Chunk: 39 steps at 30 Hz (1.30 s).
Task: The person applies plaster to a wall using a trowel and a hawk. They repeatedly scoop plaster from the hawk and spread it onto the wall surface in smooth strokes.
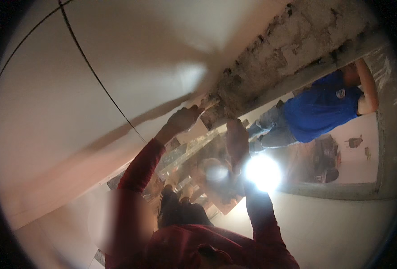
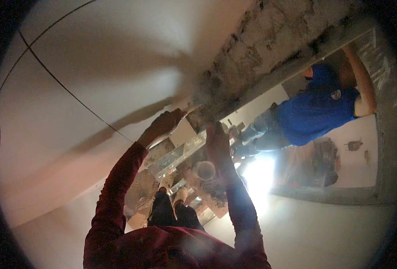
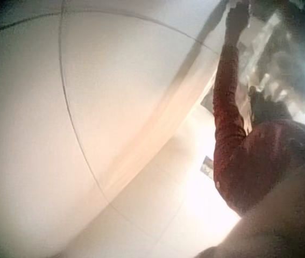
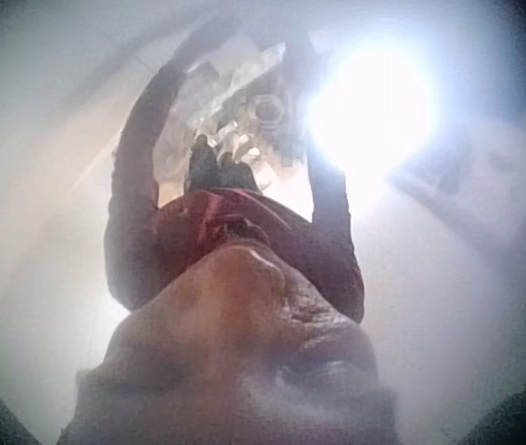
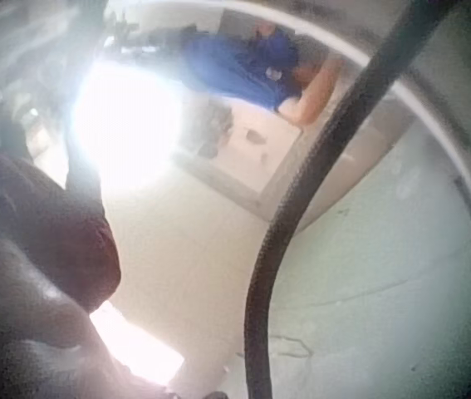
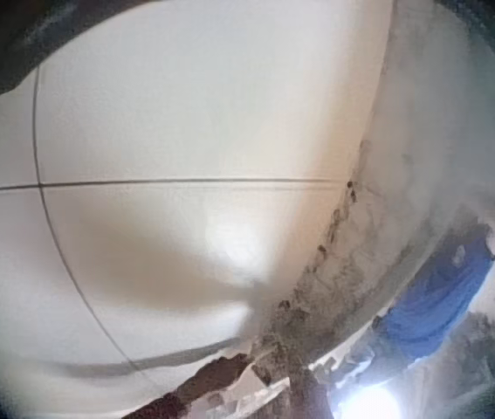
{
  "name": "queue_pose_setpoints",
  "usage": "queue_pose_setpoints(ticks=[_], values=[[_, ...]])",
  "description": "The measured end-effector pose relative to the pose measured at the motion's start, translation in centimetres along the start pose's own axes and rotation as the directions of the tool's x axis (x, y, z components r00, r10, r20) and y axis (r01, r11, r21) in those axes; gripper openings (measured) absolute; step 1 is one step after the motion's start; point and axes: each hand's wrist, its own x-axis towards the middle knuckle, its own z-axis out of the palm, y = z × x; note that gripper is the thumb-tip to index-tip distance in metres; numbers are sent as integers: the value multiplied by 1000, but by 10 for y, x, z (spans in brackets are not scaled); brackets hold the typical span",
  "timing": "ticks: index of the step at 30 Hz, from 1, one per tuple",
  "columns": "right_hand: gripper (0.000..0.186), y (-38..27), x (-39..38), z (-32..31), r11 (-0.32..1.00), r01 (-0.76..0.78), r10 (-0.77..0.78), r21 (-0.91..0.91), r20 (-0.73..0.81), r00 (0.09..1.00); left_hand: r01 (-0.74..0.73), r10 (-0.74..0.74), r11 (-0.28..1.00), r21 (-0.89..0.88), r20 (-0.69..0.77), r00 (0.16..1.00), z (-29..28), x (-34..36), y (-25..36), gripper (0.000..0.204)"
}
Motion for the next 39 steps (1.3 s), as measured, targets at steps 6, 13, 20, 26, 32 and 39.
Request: queue_pose_setpoints(ticks=[6,13,20,26,32,39], values=[[38,13,-5,7,978,-164,151,132,97,984,-115,124,988,103,-88,988,13,0,-20,31],[39,-16,-47,-19,727,-407,372,552,182,910,-208,147,975,-77,-476,867,134,0,-59,23],[33,2,-77,-14,839,-364,320,405,173,931,12,-338,782,-623,-408,848,124,-4,-11,33],[31,13,-125,4,985,106,-97,-136,71,993,101,-206,965,-244,-457,865,86,-58,-5,20],[38,64,-168,70,998,-65,64,-2,137,989,140,-197,973,-181,-353,914,105,-53,1,19],[38,94,-176,114,962,270,-268,43,-63,962,236,-309,939,-249,-318,896,118,-45,-4,24]])
